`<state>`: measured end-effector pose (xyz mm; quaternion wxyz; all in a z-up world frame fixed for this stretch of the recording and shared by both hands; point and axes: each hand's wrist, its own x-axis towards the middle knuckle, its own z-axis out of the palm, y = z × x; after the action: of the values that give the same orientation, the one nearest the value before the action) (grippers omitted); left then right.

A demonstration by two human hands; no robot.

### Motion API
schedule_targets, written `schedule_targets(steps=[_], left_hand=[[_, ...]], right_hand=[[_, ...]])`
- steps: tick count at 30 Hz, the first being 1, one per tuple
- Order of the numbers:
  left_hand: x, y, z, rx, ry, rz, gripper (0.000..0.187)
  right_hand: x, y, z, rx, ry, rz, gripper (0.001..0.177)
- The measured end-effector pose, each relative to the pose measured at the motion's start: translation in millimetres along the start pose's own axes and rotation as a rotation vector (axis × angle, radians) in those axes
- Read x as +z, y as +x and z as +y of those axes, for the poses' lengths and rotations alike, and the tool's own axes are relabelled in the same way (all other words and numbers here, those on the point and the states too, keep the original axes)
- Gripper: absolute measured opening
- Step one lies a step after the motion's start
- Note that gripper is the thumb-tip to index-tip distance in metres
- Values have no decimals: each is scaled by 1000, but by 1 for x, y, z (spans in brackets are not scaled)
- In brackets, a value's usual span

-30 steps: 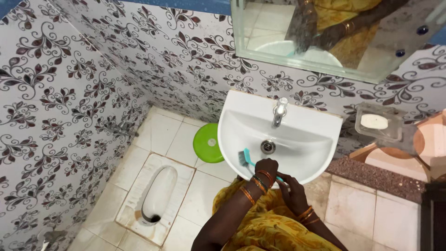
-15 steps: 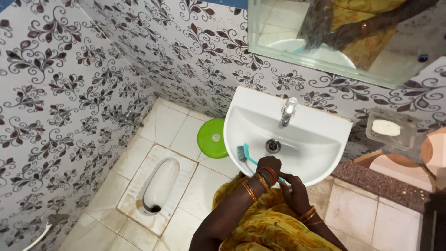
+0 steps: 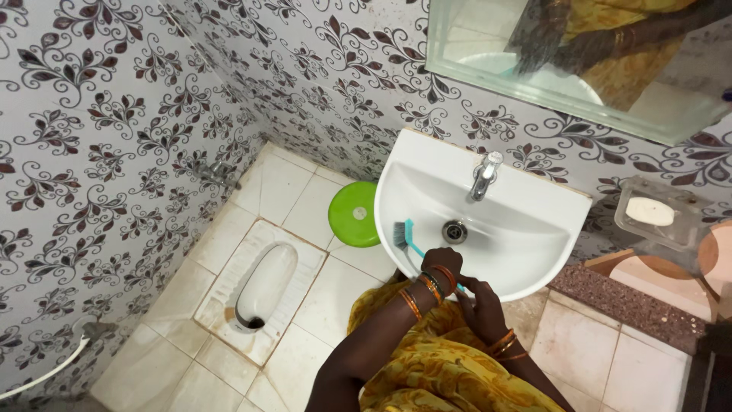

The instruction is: The person cleans a bathroom sink using a brush and water, scrubbing the basin and around the faucet.

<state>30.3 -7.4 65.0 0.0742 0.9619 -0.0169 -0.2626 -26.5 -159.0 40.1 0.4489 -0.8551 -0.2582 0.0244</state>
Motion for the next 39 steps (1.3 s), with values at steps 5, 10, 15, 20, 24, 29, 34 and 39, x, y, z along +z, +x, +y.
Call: schedule_targets(steps=[5,10,15,20,24,29,34,39], left_hand=[[13,-11,10,10,21,23,37],[17,-4,-3,44,-87,55,47],[7,5,-17,10,14,29,37],[28,-9,-13,63,-80,150,36],[41,-8,-20,25,-83,144,36],[27,3,-46,-33,-179,217,60],[22,-16,-37,18,-154,175,62],[39,-31,-38,-10,-109,210,43]], right_hand=[[-22,-21,-14,-178,23,23,34],[-9,-12,-12,-29,74,-20,35],[5,6,-10,-10,44,-33,33],[-14,-20,-21,-215,47,-3,36],[-3,-17,-15,-195,83,-39,33],[24,18,-11,-10,74,-106,38],[15,-4,-15,-125,88,-37,36],[23,-22,-16,-162,83,-48,38]])
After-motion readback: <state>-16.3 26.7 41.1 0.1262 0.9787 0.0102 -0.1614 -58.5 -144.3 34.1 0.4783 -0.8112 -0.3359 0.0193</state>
